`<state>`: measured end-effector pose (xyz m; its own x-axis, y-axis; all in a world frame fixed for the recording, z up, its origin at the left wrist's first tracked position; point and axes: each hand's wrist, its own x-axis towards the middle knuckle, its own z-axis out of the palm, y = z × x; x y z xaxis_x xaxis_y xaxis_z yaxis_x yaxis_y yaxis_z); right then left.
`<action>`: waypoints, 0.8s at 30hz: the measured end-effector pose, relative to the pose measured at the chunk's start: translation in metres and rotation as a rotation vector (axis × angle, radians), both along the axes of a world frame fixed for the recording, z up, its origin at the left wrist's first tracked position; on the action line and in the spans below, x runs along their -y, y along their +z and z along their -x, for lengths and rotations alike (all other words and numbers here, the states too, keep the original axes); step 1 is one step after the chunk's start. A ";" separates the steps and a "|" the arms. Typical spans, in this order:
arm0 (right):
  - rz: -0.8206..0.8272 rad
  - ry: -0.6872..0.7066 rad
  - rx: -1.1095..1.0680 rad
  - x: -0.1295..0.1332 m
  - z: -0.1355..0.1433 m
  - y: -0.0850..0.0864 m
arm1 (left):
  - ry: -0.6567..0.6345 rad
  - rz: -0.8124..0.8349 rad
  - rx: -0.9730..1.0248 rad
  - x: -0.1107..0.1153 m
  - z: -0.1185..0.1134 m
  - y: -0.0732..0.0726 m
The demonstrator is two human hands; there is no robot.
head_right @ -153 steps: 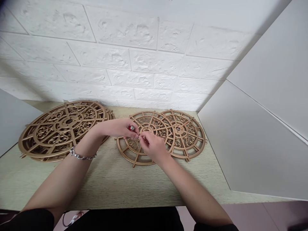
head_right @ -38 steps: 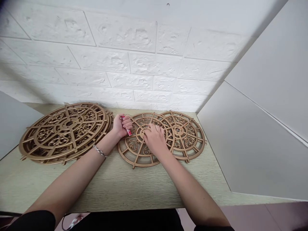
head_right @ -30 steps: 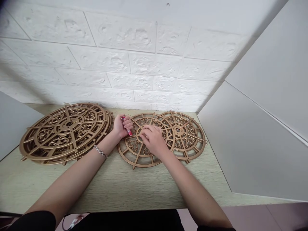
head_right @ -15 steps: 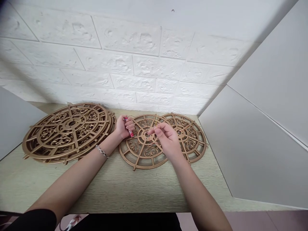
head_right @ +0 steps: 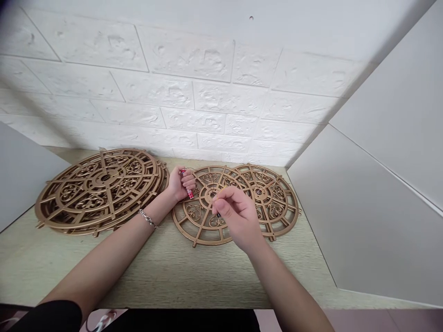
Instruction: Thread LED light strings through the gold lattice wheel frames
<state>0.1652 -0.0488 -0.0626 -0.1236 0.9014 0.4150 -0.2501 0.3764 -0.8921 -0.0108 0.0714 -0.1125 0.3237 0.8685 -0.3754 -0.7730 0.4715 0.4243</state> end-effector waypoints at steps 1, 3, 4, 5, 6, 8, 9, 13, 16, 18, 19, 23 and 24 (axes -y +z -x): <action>-0.015 -0.002 0.020 0.002 0.000 0.002 | 0.000 0.004 0.004 0.000 0.000 0.000; -0.042 -0.022 0.081 0.005 0.002 0.005 | 0.003 0.015 0.014 0.000 0.000 0.000; -0.054 -0.042 0.126 0.005 0.003 0.005 | 0.004 0.023 0.021 0.000 0.000 0.001; -0.067 -0.064 0.185 0.005 0.005 0.004 | 0.003 0.028 0.031 0.000 -0.001 0.002; -0.081 -0.085 0.259 0.003 0.006 0.001 | -0.001 0.033 0.042 0.001 -0.002 0.004; -0.136 -0.106 0.447 -0.003 0.009 -0.008 | -0.026 0.039 0.074 0.005 -0.006 0.010; -0.185 -0.108 0.550 -0.007 0.011 -0.014 | -0.048 0.040 0.094 0.007 -0.008 0.015; -0.464 -0.208 0.925 -0.019 0.016 -0.043 | -0.160 0.044 0.171 0.021 -0.019 0.033; -0.592 -0.340 1.044 -0.022 0.017 -0.056 | -0.212 0.036 0.207 0.028 -0.023 0.041; -0.656 -0.389 1.046 -0.022 0.016 -0.059 | -0.226 0.019 0.228 0.029 -0.023 0.043; -0.684 -0.407 1.037 -0.022 0.015 -0.059 | -0.230 0.015 0.233 0.030 -0.023 0.043; -0.756 -0.483 1.021 -0.023 0.013 -0.057 | -0.250 0.024 0.228 0.030 -0.024 0.041; -0.761 -0.495 1.026 -0.024 0.012 -0.057 | -0.253 0.028 0.223 0.030 -0.024 0.041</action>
